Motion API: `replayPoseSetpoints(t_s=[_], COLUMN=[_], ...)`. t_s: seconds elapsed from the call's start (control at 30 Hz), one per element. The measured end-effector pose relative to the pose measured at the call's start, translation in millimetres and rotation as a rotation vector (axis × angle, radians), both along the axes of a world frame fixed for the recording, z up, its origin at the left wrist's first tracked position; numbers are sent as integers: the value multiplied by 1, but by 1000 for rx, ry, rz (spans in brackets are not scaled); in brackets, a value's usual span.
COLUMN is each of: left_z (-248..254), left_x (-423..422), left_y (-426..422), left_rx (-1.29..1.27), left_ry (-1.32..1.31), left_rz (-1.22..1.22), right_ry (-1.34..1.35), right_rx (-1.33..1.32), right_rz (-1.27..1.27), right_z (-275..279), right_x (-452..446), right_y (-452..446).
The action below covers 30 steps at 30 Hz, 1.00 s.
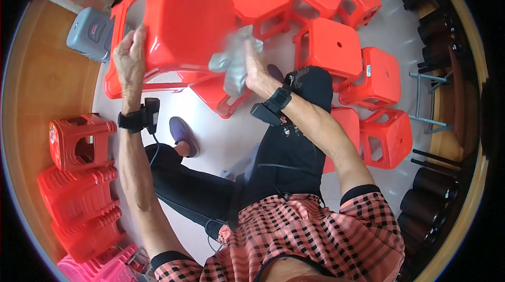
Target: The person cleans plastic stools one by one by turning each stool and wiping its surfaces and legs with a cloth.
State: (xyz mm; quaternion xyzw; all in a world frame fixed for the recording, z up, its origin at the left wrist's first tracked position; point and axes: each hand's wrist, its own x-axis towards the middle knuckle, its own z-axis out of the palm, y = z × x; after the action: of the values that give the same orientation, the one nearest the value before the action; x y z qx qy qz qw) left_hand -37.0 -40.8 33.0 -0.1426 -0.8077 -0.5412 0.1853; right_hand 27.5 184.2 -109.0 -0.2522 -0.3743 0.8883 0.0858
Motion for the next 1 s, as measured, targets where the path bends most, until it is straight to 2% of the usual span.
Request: replayPoseSetpoints(t_s=[0.1,0.33,0.4,0.47,0.53,0.6,0.63,0.73,0.8,0.93,0.97,1.0], left_z=[2,-29,-45,-68,-71,-28,-20,-49,-40,-56,-66,-66], left_x=[8,28,28,25,15,33,36,21,36,53,57,63], left_y=[-21,-42,-53,-72,-84,-54,-48,-56,-46,-64,-70,-71], left_rx=[-89,290,385,481,441,384,520,578,640,555,520,485], left_ry=[57,-39,-184,-335,-385,-346,-383,-309,-299,-315,-315,-317], left_rz=[44,56,37,16,-35,-21,-90,-79,-61,20,19,15], right_ry=[162,394,493,471,470,469,487,506,540,643,680,775], right_rx=[46,438,550,699,806,860,895,949,998,965,789,1001], right_rz=[-50,-122,-137,-159,-151,-156,-149,-122,-117,83,224,266], right_z=[17,23,36,37,49,50,48,51,48,94,102,124], right_x=[3,7,11,12,20,22,23,28,30,47,48,45], right_y=[0,7,13,18,16,7,3,-5,-6,-19,-31,-37])
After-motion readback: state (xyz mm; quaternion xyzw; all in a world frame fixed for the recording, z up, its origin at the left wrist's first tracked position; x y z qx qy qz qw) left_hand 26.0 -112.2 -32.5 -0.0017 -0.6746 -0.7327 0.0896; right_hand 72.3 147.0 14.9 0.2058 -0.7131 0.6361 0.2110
